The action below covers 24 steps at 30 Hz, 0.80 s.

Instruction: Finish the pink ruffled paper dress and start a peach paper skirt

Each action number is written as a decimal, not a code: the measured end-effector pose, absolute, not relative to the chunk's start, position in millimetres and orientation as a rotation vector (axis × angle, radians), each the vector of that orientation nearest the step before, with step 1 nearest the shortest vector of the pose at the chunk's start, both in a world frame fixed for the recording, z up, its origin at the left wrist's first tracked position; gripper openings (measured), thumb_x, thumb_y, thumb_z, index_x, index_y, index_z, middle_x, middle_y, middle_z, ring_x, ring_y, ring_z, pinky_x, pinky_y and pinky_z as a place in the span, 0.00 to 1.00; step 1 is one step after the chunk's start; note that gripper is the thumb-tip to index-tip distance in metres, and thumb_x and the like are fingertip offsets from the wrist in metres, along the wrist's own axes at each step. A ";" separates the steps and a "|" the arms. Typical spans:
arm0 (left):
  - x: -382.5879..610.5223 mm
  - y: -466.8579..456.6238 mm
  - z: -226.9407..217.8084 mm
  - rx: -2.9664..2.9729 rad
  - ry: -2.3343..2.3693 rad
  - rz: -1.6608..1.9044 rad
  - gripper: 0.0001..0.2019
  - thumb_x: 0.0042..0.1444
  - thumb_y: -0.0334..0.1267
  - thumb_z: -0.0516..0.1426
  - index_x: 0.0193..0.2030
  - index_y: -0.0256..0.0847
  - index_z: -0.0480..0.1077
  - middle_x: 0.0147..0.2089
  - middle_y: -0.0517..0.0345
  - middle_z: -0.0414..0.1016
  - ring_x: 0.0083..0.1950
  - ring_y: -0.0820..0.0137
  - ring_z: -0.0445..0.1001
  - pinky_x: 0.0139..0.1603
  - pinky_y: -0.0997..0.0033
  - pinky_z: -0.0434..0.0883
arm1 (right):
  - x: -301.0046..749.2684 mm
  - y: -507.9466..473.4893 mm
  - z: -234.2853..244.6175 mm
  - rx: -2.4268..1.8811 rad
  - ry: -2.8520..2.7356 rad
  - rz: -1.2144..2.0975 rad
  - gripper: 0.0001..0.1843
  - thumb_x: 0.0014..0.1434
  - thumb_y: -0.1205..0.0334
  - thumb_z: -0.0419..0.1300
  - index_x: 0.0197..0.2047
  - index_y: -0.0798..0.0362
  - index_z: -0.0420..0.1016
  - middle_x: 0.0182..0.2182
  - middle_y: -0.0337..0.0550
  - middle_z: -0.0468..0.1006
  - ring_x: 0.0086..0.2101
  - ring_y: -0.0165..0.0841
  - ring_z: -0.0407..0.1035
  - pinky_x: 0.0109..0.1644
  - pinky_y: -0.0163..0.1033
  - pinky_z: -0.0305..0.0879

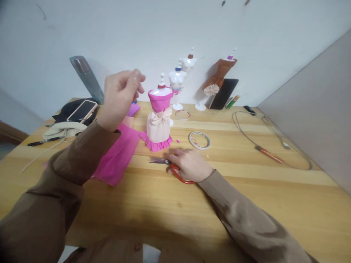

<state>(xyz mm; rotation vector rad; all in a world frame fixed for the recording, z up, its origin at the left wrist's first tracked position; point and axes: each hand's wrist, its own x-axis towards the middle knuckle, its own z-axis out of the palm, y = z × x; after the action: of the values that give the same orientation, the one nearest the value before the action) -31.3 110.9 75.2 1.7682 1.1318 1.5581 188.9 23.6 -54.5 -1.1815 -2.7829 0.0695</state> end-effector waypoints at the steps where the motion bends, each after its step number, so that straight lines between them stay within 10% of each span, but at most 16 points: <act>1: -36.6 109.8 66.8 1.715 1.134 1.576 0.15 0.58 0.41 0.59 0.22 0.40 0.69 0.24 0.60 0.68 0.26 0.74 0.64 0.30 0.70 0.62 | 189.8 23.3 -54.3 -1.171 -2.793 0.095 0.22 0.59 0.54 0.61 0.55 0.52 0.75 0.45 0.51 0.80 0.39 0.41 0.76 0.37 0.40 0.65; 11: -66.0 37.9 -26.7 0.901 1.242 0.600 0.07 0.50 0.32 0.60 0.24 0.33 0.72 0.26 0.52 0.74 0.22 0.77 0.65 0.22 0.76 0.62 | 194.3 15.2 -49.0 -1.254 -2.691 -0.107 0.19 0.62 0.55 0.57 0.55 0.50 0.75 0.41 0.49 0.80 0.33 0.37 0.73 0.34 0.39 0.61; 17: -49.9 22.6 -35.9 1.091 1.101 0.471 0.12 0.48 0.42 0.65 0.35 0.35 0.77 0.27 0.58 0.72 0.27 0.74 0.68 0.26 0.75 0.67 | 186.3 9.7 -46.7 -1.031 -2.662 -0.431 0.15 0.63 0.61 0.54 0.47 0.55 0.78 0.29 0.46 0.74 0.27 0.34 0.66 0.32 0.40 0.54; 24: -37.6 26.6 -41.4 1.118 1.197 0.466 0.10 0.54 0.38 0.60 0.25 0.33 0.72 0.21 0.60 0.70 0.21 0.78 0.65 0.22 0.78 0.62 | 187.0 5.7 -47.7 -0.979 -2.697 -0.466 0.13 0.61 0.64 0.56 0.46 0.56 0.78 0.28 0.45 0.74 0.27 0.36 0.68 0.32 0.41 0.54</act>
<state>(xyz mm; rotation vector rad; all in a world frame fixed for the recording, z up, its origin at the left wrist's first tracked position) -37.6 26.6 -41.4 1.1178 1.1967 0.4659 187.0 5.7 -47.7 -0.9793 -2.6971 -0.4657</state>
